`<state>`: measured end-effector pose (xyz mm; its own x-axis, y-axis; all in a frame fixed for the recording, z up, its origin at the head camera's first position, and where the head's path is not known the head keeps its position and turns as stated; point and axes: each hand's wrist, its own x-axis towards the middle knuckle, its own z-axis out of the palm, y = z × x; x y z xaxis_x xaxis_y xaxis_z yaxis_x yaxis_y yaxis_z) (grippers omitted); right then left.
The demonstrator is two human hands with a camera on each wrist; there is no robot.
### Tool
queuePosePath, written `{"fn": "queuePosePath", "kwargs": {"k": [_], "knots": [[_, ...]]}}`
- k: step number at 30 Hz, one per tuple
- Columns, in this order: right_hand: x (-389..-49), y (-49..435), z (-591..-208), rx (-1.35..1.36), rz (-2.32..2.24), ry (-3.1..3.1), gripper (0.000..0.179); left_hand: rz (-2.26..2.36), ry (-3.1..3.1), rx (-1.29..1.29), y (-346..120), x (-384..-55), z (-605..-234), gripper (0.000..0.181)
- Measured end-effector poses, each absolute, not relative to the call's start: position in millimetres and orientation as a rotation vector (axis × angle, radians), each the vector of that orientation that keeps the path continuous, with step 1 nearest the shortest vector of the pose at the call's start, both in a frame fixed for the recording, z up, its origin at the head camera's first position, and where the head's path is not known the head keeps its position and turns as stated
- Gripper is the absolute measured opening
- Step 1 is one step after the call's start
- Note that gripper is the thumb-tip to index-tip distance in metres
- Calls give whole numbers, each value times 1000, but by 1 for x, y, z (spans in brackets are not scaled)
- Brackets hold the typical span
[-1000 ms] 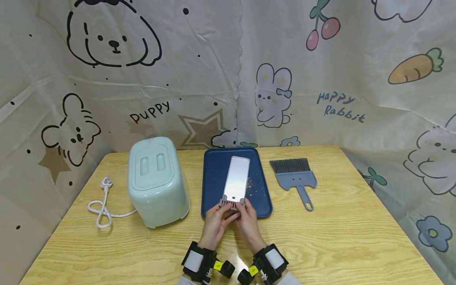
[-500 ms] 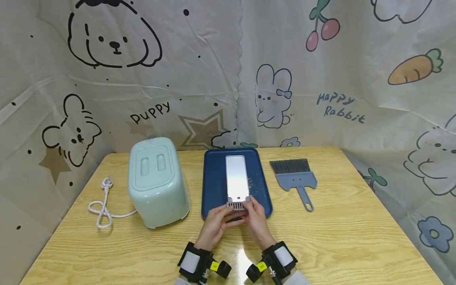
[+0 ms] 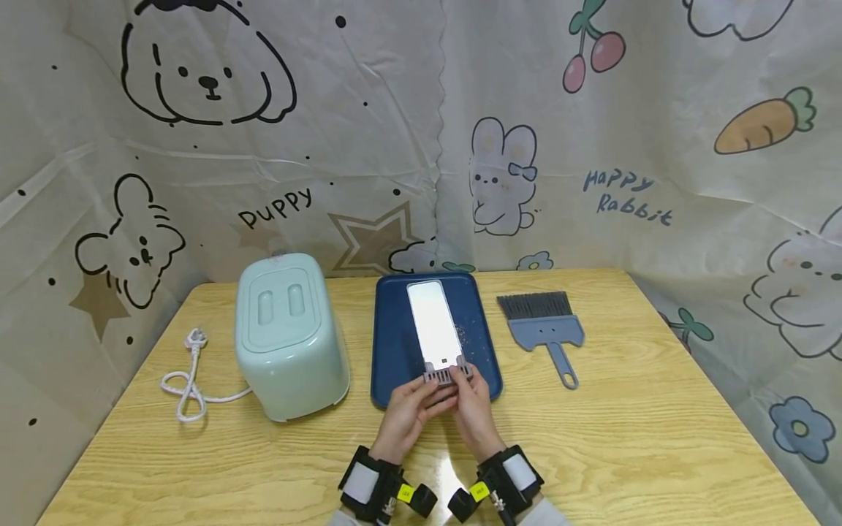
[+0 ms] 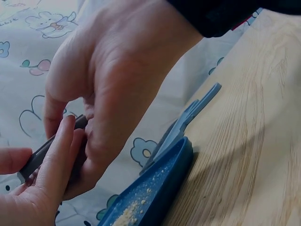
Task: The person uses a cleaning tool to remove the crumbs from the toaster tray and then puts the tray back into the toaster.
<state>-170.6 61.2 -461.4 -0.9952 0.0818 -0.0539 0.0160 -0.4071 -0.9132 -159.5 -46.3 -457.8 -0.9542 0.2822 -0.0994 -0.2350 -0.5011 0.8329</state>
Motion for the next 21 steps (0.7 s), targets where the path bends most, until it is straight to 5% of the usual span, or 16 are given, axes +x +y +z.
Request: {"fn": "queuePosePath", "kwargs": {"k": [21], "knots": [[-169, 66, -463, -292, 2643, -1527, 40, 2374, 1475, 109, -42, -161, -460, 34]]}}
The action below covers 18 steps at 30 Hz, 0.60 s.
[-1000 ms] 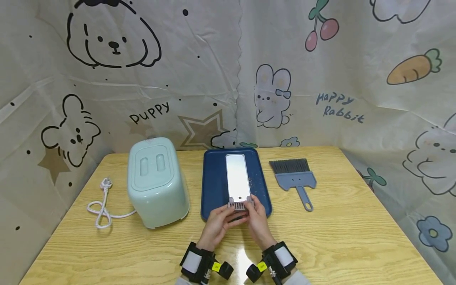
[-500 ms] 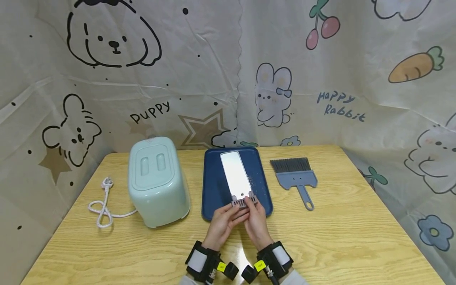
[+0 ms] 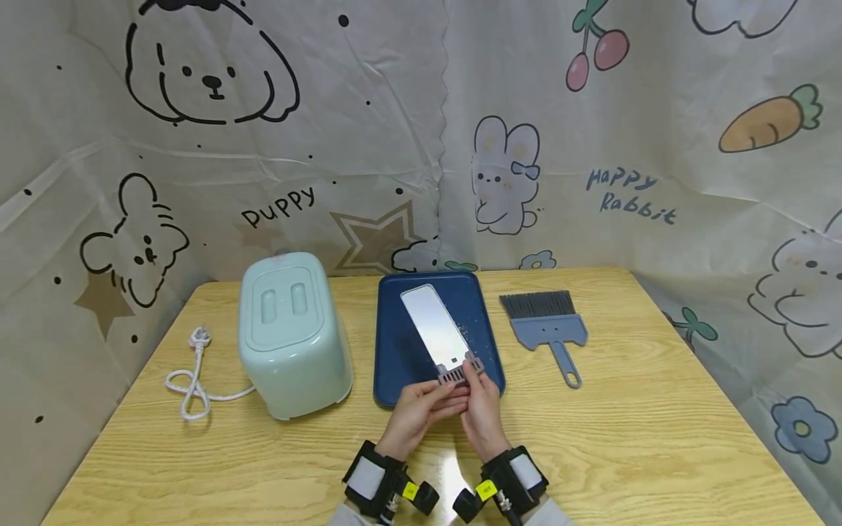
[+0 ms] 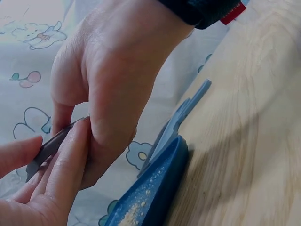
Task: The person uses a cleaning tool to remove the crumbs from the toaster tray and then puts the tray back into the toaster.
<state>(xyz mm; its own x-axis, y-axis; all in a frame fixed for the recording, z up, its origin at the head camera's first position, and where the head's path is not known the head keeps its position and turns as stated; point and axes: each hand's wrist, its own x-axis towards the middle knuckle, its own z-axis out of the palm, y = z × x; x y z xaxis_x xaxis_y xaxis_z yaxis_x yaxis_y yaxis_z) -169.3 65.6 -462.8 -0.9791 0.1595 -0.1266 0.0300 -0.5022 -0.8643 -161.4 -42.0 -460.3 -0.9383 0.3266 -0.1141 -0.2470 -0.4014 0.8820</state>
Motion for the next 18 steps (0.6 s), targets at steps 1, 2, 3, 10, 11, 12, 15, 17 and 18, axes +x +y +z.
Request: {"fn": "queuePosePath", "kwargs": {"k": [1, 2, 3, 10, 11, 12, 15, 17, 18], "knots": [[-169, 67, -463, -287, 2657, -1517, 40, 2370, 1480, 106, -43, -161, -461, 34], [-169, 69, -464, -279, 2671, -1507, 40, 2366, 1487, 99, -44, -161, -461, 35], [-170, 72, -464, -272, 2690, -1490, 41, 2359, 1493, 92, -46, -161, -462, 36], [-170, 94, -466, -268, 2734, -1530, 45, 2253, 1618, 98, -72, -161, -464, 47], [-170, 97, -467, -267, 2725, -1541, 45, 2235, 1643, 106, -76, -161, -463, 47], [-169, 101, -468, -260, 2720, -1552, 45, 2219, 1669, 112, -81, -161, -463, 47], [-166, 111, -472, -248, 2687, -1611, 46, 2173, 1741, 119, -94, -161, -463, 47], [-163, 116, -476, -251, 2662, -1664, 47, 2151, 1788, 101, -103, -160, -464, 46], [-161, 119, -477, -254, 2657, -1685, 47, 2144, 1808, 87, -108, -159, -465, 46]]}}
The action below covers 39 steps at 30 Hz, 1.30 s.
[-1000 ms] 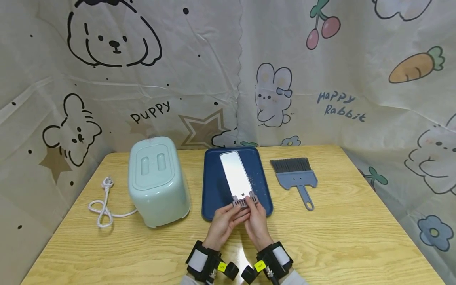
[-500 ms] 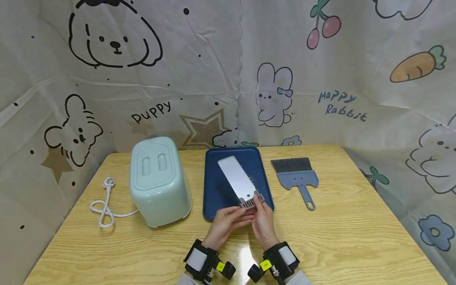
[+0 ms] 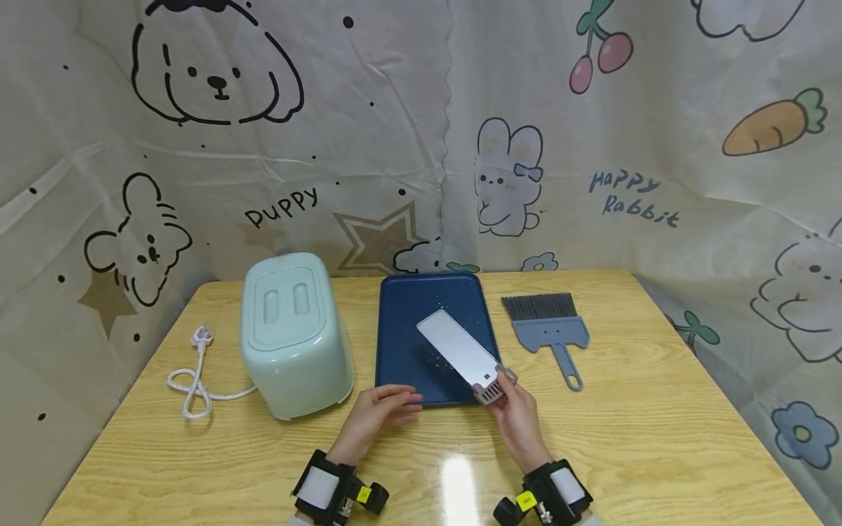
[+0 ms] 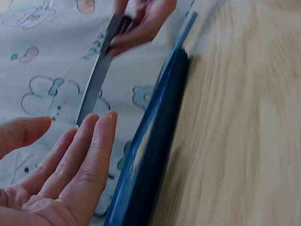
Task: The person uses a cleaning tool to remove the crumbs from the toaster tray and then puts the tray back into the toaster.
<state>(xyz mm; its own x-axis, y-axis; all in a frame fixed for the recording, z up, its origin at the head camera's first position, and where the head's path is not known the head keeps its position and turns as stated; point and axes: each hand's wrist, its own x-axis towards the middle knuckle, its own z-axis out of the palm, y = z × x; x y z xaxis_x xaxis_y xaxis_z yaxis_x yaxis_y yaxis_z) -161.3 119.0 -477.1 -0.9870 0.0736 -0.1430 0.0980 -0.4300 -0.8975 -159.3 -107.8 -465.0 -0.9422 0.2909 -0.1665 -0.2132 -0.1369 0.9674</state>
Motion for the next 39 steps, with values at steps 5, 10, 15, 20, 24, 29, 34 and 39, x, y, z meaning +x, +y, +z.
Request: {"fn": "queuePosePath", "kwargs": {"k": [5, 10, 15, 20, 24, 29, 34, 39], "knots": [[-152, 127, -486, 272, -2529, 1726, 49, 2128, 1927, -34, -135, -154, -470, 45], [-145, 126, -492, 311, -2467, 1717, 51, 2106, 2078, -172, -169, -146, -470, 46], [-138, 116, -497, 263, -2437, 1638, 52, 2110, 2167, -292, -205, -132, -463, 42], [-128, 107, -503, 165, -2369, 1540, 46, 2130, 2268, -419, -251, -130, -478, 47], [-123, 99, -503, 40, -2269, 1493, 44, 2088, 2483, -691, -282, -144, -502, 53], [-121, 82, -499, -59, -2153, 1456, 44, 2038, 2789, -569, -291, -158, -501, 85], [-118, 65, -499, -56, -2112, 1437, 35, 2033, 2846, -202, -272, -156, -463, 105], [-111, 55, -502, -95, -2070, 1440, 24, 1993, 2849, -64, -249, -148, -425, 105]]}}
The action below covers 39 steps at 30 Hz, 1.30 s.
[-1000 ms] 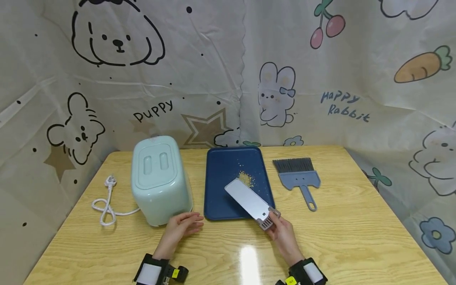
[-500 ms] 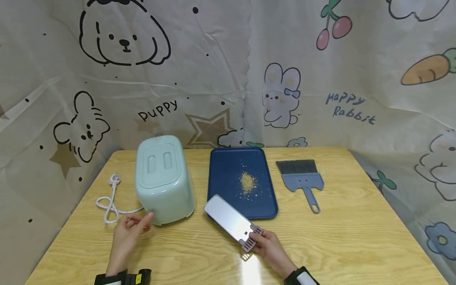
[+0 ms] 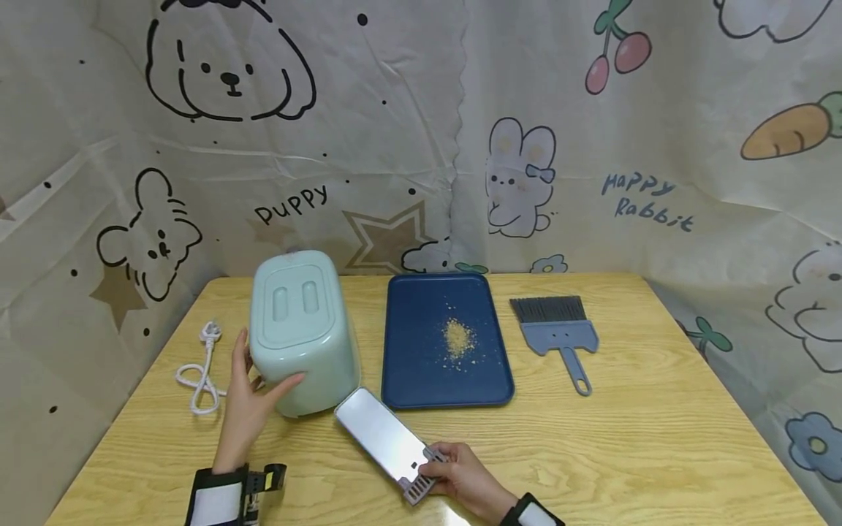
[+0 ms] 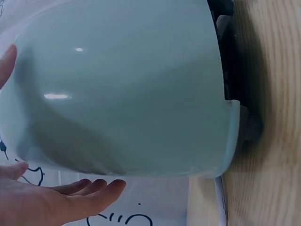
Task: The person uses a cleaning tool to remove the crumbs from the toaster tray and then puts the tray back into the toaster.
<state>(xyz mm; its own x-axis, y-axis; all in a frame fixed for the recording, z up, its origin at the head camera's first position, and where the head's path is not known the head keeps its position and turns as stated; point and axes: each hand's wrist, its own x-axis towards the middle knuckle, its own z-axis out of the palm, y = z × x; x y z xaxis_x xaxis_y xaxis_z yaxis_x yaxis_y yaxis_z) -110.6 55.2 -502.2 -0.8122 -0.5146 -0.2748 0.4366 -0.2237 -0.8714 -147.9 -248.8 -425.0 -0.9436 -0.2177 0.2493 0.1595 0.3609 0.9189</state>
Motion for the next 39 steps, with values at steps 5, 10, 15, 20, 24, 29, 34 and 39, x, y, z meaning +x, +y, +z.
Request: {"fn": "queuePosePath", "kwargs": {"k": [5, 10, 15, 20, 24, 29, 34, 39], "knots": [[-104, 46, -503, -139, -2031, 1453, 19, -1575, -2366, 78, -246, -146, -414, 105], [-101, 40, -503, -107, -2023, 1480, 15, -1567, -2374, 79, -246, -147, -414, 104], [-97, 36, -504, -79, -2000, 1467, 13, -1548, -2369, 68, -246, -147, -415, 102], [-95, 34, -502, -89, -1959, 1416, 14, -1542, -2373, 78, -246, -148, -417, 102], [-93, 30, -503, -122, -1935, 1417, 15, -1544, -2372, 80, -246, -148, -417, 102], [-91, 24, -506, -108, -1934, 1456, 12, -1547, -2367, 76, -244, -147, -417, 102], [-89, 20, -503, -54, -1970, 1452, 14, -1544, -2365, 68, -244, -147, -418, 102], [-87, 13, -499, -11, -1998, 1453, 16, -1526, -2374, 67, -244, -148, -419, 102]]}}
